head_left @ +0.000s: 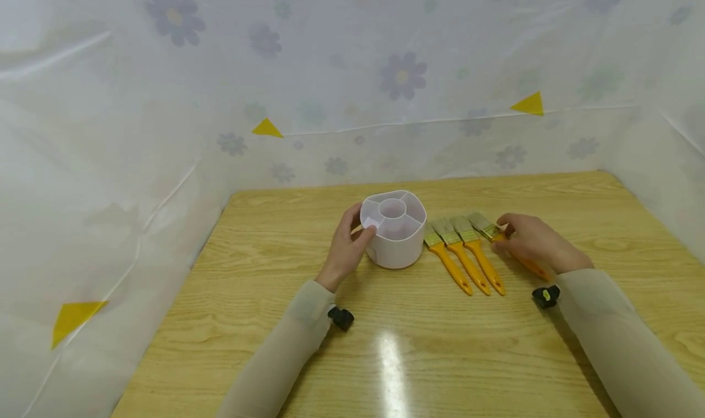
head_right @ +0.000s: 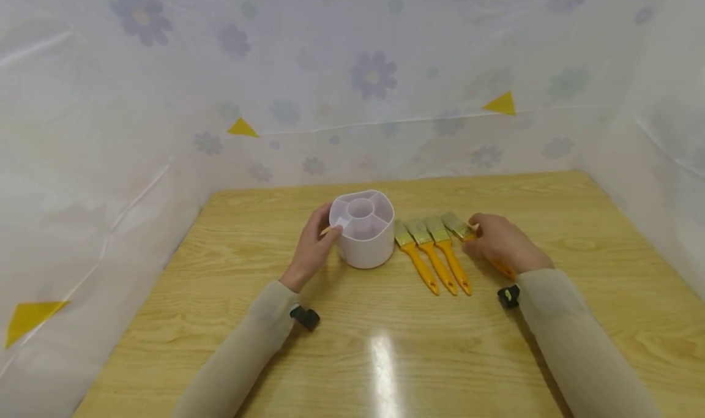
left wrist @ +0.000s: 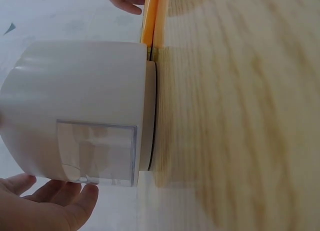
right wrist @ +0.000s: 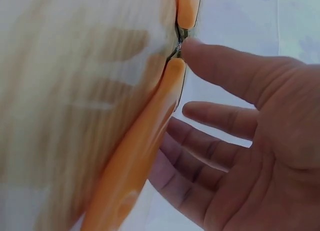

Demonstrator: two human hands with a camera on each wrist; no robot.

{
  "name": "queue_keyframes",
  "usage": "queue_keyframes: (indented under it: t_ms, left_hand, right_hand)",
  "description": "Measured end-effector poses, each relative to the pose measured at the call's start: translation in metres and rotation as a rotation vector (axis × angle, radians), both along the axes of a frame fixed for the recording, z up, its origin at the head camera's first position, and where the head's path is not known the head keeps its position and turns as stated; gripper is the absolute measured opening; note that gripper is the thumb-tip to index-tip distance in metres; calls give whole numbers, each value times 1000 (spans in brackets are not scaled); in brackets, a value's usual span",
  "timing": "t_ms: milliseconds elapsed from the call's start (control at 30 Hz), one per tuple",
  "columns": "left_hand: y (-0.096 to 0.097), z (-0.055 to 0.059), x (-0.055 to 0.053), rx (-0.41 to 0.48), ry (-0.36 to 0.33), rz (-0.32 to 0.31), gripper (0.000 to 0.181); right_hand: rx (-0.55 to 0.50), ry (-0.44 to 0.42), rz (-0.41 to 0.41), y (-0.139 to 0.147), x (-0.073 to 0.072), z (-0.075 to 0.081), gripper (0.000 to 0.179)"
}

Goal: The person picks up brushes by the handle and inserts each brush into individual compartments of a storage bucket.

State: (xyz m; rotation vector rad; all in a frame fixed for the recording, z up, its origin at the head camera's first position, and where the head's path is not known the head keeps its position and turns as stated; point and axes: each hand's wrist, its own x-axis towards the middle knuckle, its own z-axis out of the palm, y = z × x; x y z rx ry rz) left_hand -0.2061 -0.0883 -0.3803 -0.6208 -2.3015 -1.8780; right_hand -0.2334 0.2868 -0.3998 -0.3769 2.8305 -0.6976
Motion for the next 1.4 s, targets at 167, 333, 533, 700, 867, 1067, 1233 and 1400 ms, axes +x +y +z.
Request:
queue_keyframes:
  t_ms: [167, 333, 533, 700, 867, 1067, 1233, 1400]
  left_hand:
    - [0, -1, -1, 10, 0, -5, 52]
    - [0, -1, -1, 9, 1, -6, 53]
    - [0, -2, -1, 3, -2, -8, 53]
    - [0, -2, -1, 8, -3, -6, 53]
    - [0, -2, -2, 10, -7, -6, 53]
    - [0, -2, -2, 9, -6, -8, 53]
    - [0, -2, -1, -1, 2, -2, 53]
    - [0, -2, -1, -2, 1, 2, 53]
  right_hand:
    - [4, -26, -5, -2, -5, 2, 64]
    - [21, -31, -1, -3, -9, 3, 66]
    - [32, -23, 10, -3, -13, 1, 64]
    - [45, -7, 16, -4, -16, -1, 55]
    - [61, 12, 18, -5, -15, -1, 51]
    - [59, 18, 15, -4, -14, -2, 50]
    - [69, 18, 12, -3, -15, -4, 50]
    - [74, 24, 11, -1, -16, -4, 50]
